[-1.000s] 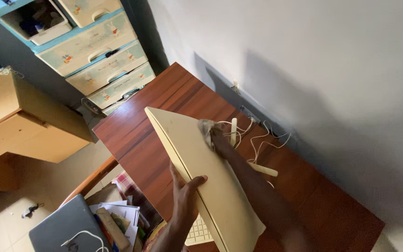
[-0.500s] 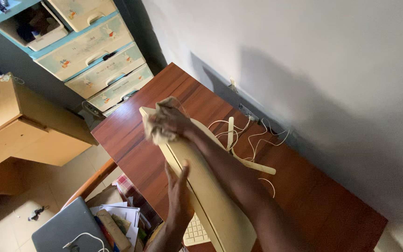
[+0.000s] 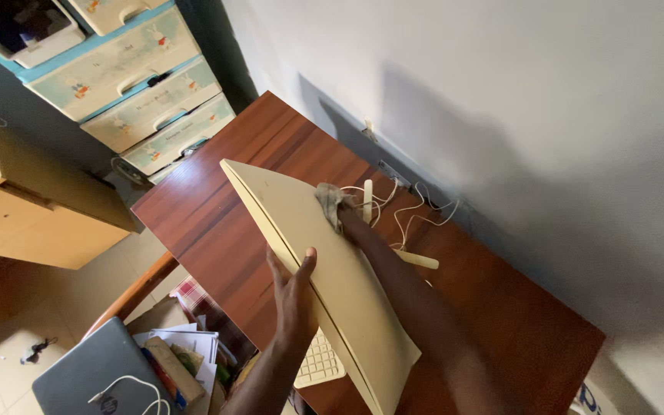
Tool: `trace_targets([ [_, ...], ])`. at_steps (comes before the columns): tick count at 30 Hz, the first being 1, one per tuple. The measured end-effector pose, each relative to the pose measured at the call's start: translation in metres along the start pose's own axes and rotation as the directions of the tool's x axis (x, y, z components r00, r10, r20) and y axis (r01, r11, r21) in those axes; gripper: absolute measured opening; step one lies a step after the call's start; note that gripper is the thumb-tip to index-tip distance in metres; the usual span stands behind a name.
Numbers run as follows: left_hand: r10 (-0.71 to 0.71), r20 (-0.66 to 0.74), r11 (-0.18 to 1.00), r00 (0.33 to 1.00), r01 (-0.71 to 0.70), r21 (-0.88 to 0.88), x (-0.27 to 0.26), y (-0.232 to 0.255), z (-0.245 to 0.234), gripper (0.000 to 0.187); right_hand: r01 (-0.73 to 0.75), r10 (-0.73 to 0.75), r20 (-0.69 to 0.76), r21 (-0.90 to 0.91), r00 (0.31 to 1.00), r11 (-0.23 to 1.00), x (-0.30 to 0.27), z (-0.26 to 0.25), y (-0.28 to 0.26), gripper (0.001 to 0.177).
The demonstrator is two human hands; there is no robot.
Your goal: The person wipes down a computer monitor, keyboard, and desk surface with a cloth, lifting and turning the monitor to clean its back and edges.
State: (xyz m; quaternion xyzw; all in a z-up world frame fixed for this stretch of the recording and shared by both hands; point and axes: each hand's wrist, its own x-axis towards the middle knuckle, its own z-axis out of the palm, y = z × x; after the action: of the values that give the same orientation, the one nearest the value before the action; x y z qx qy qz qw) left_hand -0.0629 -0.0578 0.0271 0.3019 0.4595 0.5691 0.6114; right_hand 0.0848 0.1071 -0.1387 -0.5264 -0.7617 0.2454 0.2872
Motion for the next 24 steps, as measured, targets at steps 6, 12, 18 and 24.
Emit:
trace_targets([
  [6,-0.052,-0.073,0.998,0.996,0.055,0.037,0.008,-0.003,0.008,0.077,0.156,-0.152,-0.122,0.022,0.981,0.988,-0.053,-0.010,-0.052,0.036],
  [12,-0.082,-0.038,0.995,0.996,0.084,0.060,0.007,0.004,0.006,0.078,0.215,-0.206,-0.180,0.031,0.962,0.976,-0.086,-0.018,-0.076,0.036],
  [18,-0.097,-0.043,0.994,0.994,0.099,0.055,0.002,-0.001,0.001,0.073,0.130,-0.118,-0.166,0.060,0.979,0.990,-0.089,-0.013,-0.055,0.036],
  [24,-0.083,-0.051,0.995,0.995,0.079,-0.065,0.008,-0.004,0.004,0.071,-0.020,0.030,-0.122,0.078,0.992,0.997,-0.041,-0.010,-0.018,0.036],
])
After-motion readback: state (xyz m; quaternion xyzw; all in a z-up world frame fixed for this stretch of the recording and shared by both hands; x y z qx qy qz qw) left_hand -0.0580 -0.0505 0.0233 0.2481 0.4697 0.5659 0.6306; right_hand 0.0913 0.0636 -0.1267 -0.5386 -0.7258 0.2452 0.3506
